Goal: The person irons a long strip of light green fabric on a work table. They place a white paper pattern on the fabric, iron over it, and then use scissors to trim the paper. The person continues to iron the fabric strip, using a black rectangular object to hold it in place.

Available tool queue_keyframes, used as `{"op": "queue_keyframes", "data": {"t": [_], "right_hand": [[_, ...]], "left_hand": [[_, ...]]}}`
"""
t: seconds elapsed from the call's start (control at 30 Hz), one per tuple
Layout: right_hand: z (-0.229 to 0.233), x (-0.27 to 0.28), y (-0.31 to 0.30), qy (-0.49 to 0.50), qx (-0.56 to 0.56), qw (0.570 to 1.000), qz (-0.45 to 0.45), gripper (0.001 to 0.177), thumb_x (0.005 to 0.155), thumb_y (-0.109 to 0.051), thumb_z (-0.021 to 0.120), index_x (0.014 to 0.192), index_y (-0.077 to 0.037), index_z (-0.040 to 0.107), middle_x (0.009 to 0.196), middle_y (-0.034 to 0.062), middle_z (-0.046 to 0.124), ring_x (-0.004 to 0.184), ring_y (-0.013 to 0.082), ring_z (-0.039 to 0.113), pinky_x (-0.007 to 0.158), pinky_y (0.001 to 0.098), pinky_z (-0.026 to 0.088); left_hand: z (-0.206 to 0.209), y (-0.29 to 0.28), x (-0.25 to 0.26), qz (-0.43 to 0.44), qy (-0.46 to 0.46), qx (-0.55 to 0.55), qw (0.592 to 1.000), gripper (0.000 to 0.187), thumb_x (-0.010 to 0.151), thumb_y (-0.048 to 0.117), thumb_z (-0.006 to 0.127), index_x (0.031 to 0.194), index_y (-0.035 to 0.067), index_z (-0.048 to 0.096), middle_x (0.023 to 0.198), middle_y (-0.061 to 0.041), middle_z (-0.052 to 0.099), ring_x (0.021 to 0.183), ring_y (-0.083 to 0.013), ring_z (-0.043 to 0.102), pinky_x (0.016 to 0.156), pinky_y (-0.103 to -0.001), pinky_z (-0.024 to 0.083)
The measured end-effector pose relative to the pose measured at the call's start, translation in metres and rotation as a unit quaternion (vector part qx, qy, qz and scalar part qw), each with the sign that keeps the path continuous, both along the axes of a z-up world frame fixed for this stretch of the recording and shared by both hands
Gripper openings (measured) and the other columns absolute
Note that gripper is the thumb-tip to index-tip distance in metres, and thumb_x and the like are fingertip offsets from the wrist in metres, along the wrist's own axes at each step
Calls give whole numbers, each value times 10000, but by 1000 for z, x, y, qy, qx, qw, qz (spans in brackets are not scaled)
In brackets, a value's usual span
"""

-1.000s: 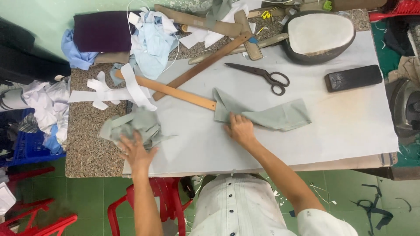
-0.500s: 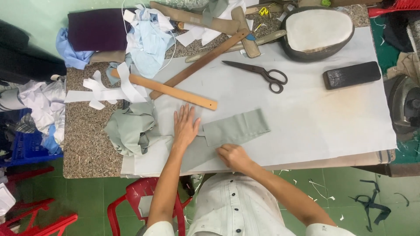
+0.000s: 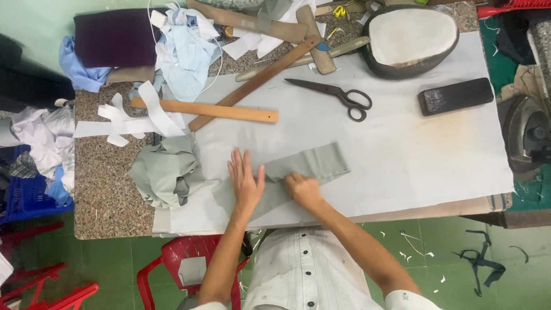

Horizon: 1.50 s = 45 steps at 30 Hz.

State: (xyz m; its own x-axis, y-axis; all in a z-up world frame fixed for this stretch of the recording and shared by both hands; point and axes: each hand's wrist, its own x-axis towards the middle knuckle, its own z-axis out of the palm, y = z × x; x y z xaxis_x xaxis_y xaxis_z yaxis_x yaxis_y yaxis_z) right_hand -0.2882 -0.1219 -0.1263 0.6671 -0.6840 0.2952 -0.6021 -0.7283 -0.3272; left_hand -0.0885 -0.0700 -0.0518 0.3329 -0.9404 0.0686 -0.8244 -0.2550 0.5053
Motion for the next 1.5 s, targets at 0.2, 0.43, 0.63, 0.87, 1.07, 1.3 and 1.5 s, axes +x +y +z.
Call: {"op": "queue_keyframes", "data": {"t": [0.2,0.43,0.63,0.87,1.07,1.3,1.5], "right_hand": [[60,-161,-107,-111,23,959,-261,79,950,-124,703,979,-54,724,765,155,706,663,334,705,579,420,542],[92,-306,-130,-73,-1,895,-440,499,1075,-100,654,1438,115,387,1305,320,469,1033,455,633,777,583,503],[36,-276,-98,0,-123,941,-316,428,962,-159,725,1335,29,628,1165,197,618,1098,369,627,953,449,507],[23,-249,-75,91,30,939,-329,758,894,-580,706,1350,23,645,1360,198,566,1270,357,504,1029,481,445],[-5,-268,-87,58,39,936,-345,236,865,-324,837,1042,-183,770,1157,10,609,1130,214,569,932,346,481],[3,-279,-102,68,63,941,-326,287,868,-348,845,1066,-154,769,1028,14,668,994,196,650,855,304,527],[96,-255,-91,-153,246,914,-285,182,981,-171,795,1024,1,751,880,193,719,857,356,717,765,410,569]], "left_hand": [[-35,69,-32,-3,4,51,999,710,1024,370,511,1565,-21,270,1625,-343,172,1517,-478,146,1213,-633,28],[-33,64,-41,-8,-78,56,995,763,1024,458,459,1573,-25,239,1650,-280,189,1542,-423,164,1240,-614,84],[-36,61,-42,11,-69,138,988,805,1012,497,467,1572,-40,251,1625,-344,209,1530,-474,162,1208,-651,-5],[-13,22,33,-24,-77,163,983,848,1012,560,449,1587,-32,254,1660,-274,222,1561,-399,160,1243,-587,2],[-20,23,50,-53,-115,116,985,820,1013,552,442,1595,2,270,1665,-233,250,1552,-377,201,1253,-581,52],[-36,31,25,-32,-172,11,985,653,1023,403,524,1530,10,403,1597,-256,369,1497,-401,324,1235,-591,147],[-41,7,-92,-141,-38,-84,986,785,828,420,777,1427,-10,507,1460,-283,479,1411,-452,421,1189,-606,264]]}}
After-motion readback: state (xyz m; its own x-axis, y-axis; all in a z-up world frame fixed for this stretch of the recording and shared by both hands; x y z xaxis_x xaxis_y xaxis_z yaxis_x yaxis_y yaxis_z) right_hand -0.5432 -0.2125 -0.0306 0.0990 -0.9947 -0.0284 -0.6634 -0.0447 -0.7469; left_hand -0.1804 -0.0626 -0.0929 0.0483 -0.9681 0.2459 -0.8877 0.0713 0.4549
